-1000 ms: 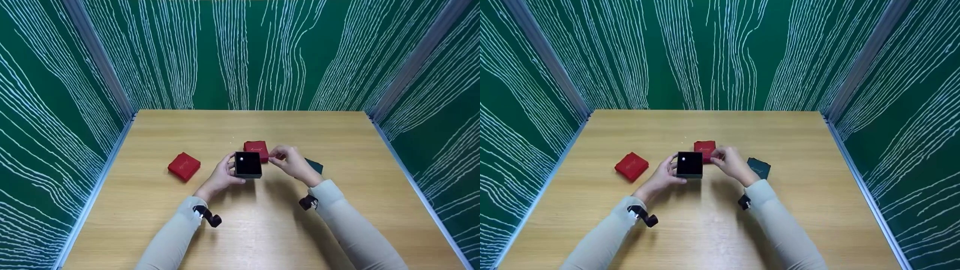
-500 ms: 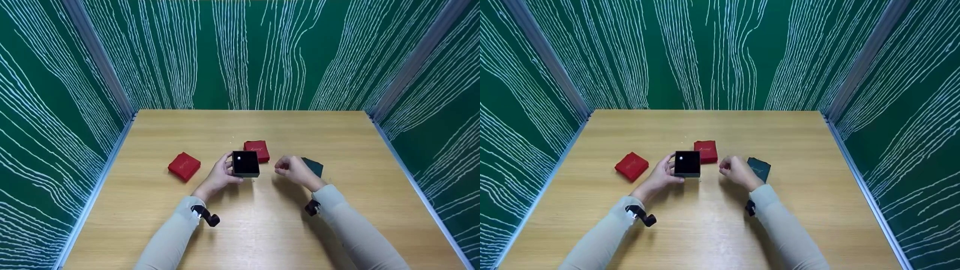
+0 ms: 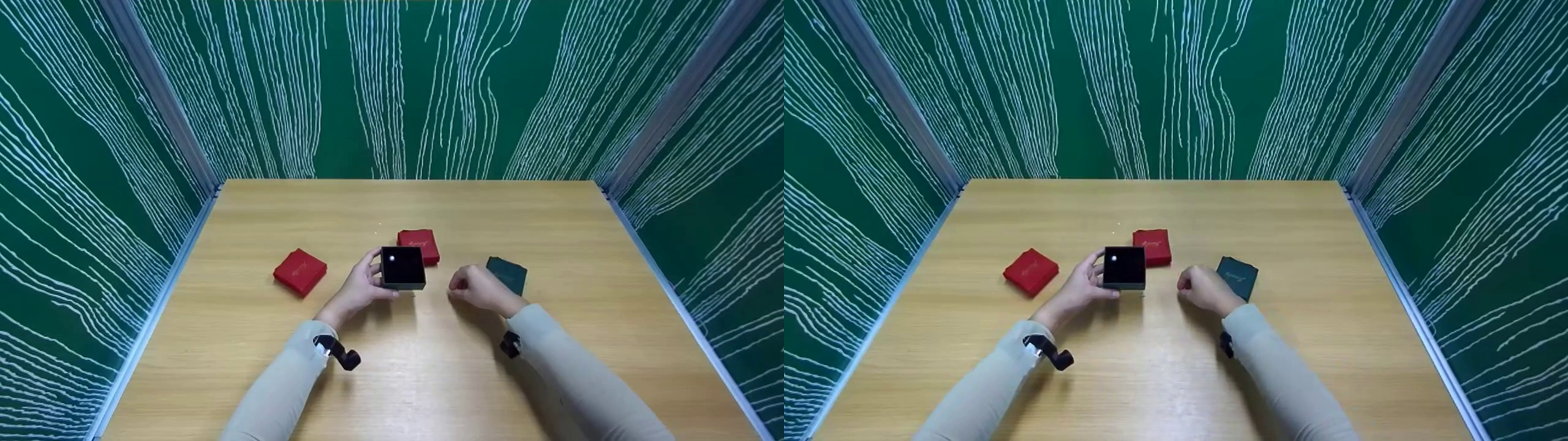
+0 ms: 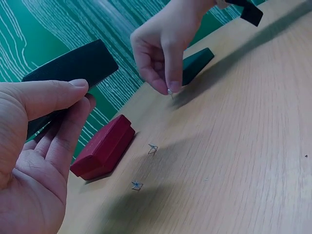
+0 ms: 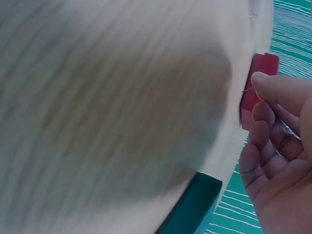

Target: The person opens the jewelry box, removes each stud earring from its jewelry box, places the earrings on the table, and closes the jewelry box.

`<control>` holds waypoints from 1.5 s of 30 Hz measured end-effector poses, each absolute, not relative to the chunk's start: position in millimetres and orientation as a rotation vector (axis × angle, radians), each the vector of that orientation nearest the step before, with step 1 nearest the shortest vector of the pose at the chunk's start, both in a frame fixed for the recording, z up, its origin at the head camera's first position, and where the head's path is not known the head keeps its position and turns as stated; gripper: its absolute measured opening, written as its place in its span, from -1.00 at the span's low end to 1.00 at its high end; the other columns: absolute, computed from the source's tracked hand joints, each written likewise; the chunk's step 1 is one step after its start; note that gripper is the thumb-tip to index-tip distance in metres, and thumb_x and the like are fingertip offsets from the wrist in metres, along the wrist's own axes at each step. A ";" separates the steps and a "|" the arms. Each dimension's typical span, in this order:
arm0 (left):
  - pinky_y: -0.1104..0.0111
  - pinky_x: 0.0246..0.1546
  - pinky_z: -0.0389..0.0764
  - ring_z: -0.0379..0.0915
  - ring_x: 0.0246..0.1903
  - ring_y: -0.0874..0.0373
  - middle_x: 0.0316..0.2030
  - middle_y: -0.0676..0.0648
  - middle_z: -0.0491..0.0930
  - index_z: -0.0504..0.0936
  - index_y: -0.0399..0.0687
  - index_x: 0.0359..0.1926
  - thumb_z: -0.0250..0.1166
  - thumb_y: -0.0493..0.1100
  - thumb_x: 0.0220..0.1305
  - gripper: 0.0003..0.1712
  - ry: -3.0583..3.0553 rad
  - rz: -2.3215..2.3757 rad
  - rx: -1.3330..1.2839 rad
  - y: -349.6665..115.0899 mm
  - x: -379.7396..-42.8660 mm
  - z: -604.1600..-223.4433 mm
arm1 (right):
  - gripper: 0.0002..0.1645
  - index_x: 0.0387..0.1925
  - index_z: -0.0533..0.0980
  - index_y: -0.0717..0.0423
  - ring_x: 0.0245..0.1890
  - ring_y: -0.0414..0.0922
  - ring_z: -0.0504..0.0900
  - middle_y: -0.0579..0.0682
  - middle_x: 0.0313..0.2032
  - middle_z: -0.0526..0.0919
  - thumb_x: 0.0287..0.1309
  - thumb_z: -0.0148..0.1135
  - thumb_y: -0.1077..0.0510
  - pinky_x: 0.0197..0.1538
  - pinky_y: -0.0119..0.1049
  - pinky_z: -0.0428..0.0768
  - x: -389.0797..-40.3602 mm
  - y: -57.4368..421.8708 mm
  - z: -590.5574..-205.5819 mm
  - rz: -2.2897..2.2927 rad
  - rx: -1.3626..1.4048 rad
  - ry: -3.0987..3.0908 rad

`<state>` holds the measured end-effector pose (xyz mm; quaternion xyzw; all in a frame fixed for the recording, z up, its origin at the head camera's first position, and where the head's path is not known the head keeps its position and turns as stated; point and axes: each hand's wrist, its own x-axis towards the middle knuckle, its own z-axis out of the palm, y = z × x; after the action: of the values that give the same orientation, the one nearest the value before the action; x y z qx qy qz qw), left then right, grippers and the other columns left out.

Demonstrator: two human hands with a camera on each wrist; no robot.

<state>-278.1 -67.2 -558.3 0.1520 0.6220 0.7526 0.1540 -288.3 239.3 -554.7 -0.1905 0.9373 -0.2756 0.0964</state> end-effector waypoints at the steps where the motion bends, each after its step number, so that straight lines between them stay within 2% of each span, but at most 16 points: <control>1: 0.33 -0.12 0.85 0.75 0.04 -0.02 0.41 -0.53 0.47 0.01 -0.31 0.68 0.39 -0.75 -0.02 0.27 1.784 2.156 0.433 -67.1 -278.1 -558.2 | -0.94 -0.22 0.79 0.20 -0.27 -0.11 0.68 0.09 -0.23 0.83 0.35 0.45 0.27 -0.05 -0.05 0.81 -288.2 239.0 -555.5 -0.808 -0.580 2.777; 10: 0.33 -0.08 0.85 0.71 0.15 -0.11 0.43 -0.54 0.45 -0.05 -0.31 0.70 0.40 -0.74 0.01 0.30 1.800 2.137 0.417 -66.0 -277.8 -558.9 | -0.95 -0.32 0.77 0.15 -0.31 -0.17 0.68 0.03 -0.31 0.82 0.27 0.48 0.31 -0.12 -0.07 0.80 -286.8 236.3 -563.2 -0.756 -0.692 2.778; 17: 0.32 -0.05 0.85 0.70 0.19 -0.18 0.45 -0.54 0.44 -0.10 -0.32 0.72 0.40 -0.74 0.02 0.33 1.803 2.136 0.406 -65.7 -277.5 -558.3 | -0.95 -0.30 0.79 0.13 -0.30 -0.15 0.70 0.04 -0.30 0.83 0.26 0.50 0.33 -0.08 -0.03 0.82 -286.9 235.1 -561.5 -0.731 -0.696 2.774; 22: 0.32 -0.02 0.84 0.74 0.11 -0.05 0.41 -0.52 0.48 -0.05 -0.31 0.70 0.41 -0.74 0.01 0.30 1.790 2.147 0.429 -64.9 -278.1 -560.2 | -0.98 -0.25 0.80 0.13 -0.29 -0.15 0.69 0.03 -0.27 0.83 0.29 0.52 0.27 -0.08 -0.08 0.82 -286.2 234.6 -554.0 -0.772 -0.658 2.763; 26: 0.34 -0.03 0.83 0.75 0.02 0.07 0.36 -0.50 0.53 -0.01 -0.31 0.68 0.40 -0.74 -0.01 0.28 1.762 2.167 0.444 -64.2 -278.8 -561.3 | -0.93 -0.23 0.78 0.21 -0.28 -0.11 0.67 0.07 -0.27 0.80 0.29 0.50 0.25 -0.11 -0.10 0.78 -286.7 234.8 -543.0 -0.829 -0.631 2.793; 36: 0.33 -0.01 0.84 0.74 0.03 0.06 0.38 -0.52 0.50 -0.04 -0.32 0.70 0.40 -0.74 0.00 0.29 1.766 2.159 0.436 -62.9 -277.9 -559.4 | -0.82 -0.07 0.76 0.26 -0.23 -0.05 0.61 0.09 -0.21 0.75 0.38 0.44 0.23 -0.14 -0.21 0.64 -285.3 235.0 -508.5 -0.943 -0.549 2.788; 41: 0.30 0.06 0.83 0.73 0.09 0.00 0.42 -0.53 0.47 -0.05 -0.29 0.71 0.40 -0.74 0.02 0.30 1.777 2.140 0.429 -60.6 -277.6 -558.4 | -0.76 0.01 0.76 0.16 -0.10 0.07 0.65 0.12 -0.09 0.78 0.38 0.47 0.16 0.00 -0.10 0.68 -283.8 233.9 -496.0 -1.001 -0.563 2.802; 45: 0.27 0.07 0.83 0.71 0.15 -0.08 0.43 -0.52 0.46 -0.05 -0.29 0.71 0.40 -0.73 0.03 0.29 1.791 2.126 0.437 -58.8 -276.8 -557.2 | -0.77 -0.03 0.76 0.17 -0.08 0.12 0.67 0.17 -0.08 0.80 0.33 0.50 0.18 0.00 -0.01 0.70 -284.5 231.2 -491.7 -1.036 -0.659 2.848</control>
<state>-276.8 -58.8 -557.2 0.1532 0.6279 0.7454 0.1631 -284.5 231.2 -491.7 -0.2123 0.9182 -0.3339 0.0200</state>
